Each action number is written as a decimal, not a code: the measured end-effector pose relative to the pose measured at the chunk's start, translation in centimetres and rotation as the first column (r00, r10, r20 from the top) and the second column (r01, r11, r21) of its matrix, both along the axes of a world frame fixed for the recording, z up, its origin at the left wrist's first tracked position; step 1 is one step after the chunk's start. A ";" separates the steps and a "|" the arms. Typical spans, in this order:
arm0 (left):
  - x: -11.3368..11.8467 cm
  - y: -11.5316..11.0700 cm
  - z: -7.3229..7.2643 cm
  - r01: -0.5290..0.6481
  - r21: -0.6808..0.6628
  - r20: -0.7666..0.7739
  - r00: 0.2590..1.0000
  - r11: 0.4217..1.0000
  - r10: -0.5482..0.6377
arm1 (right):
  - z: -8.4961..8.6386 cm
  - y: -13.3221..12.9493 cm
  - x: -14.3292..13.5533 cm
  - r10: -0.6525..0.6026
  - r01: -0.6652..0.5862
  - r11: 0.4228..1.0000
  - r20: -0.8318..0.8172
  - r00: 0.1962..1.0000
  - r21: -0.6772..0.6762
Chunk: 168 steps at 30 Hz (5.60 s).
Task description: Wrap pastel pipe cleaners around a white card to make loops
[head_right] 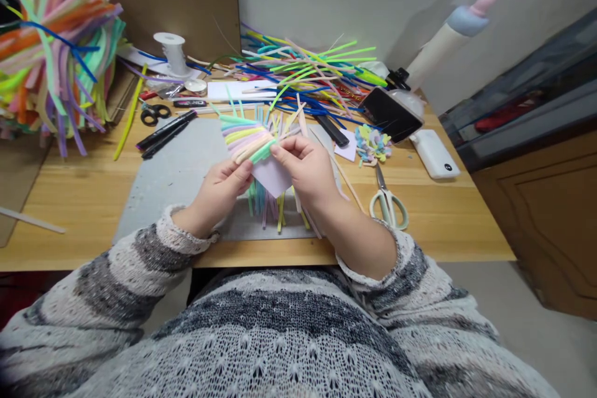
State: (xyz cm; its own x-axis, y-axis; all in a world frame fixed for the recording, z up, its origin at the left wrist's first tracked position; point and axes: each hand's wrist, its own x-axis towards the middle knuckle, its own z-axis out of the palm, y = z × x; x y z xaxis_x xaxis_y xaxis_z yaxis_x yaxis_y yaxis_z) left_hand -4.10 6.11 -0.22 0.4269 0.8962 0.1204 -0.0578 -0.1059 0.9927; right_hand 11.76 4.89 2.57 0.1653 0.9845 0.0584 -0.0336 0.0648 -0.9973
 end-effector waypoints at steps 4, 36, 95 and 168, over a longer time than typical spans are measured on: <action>0.1 -0.1 0.1 -0.028 0.018 0.031 0.999 0.999 0.028 | 0.0 -0.1 -0.2 0.008 -0.006 1.000 -0.075 0.997 0.026; -3.0 1.3 3.3 0.112 0.397 -0.549 0.824 0.911 0.138 | 1.5 1.3 0.5 0.270 -0.635 0.757 0.809 0.522 0.157; -1.4 1.9 0.9 -0.343 -0.078 -0.188 0.927 0.936 0.324 | -2.6 -0.8 0.1 0.269 -0.438 0.898 0.841 0.470 -0.043; -1.7 1.8 1.4 0.111 -0.285 -0.139 0.978 0.952 -0.155 | -2.6 0.3 0.8 0.542 -0.540 0.839 0.017 0.840 -0.063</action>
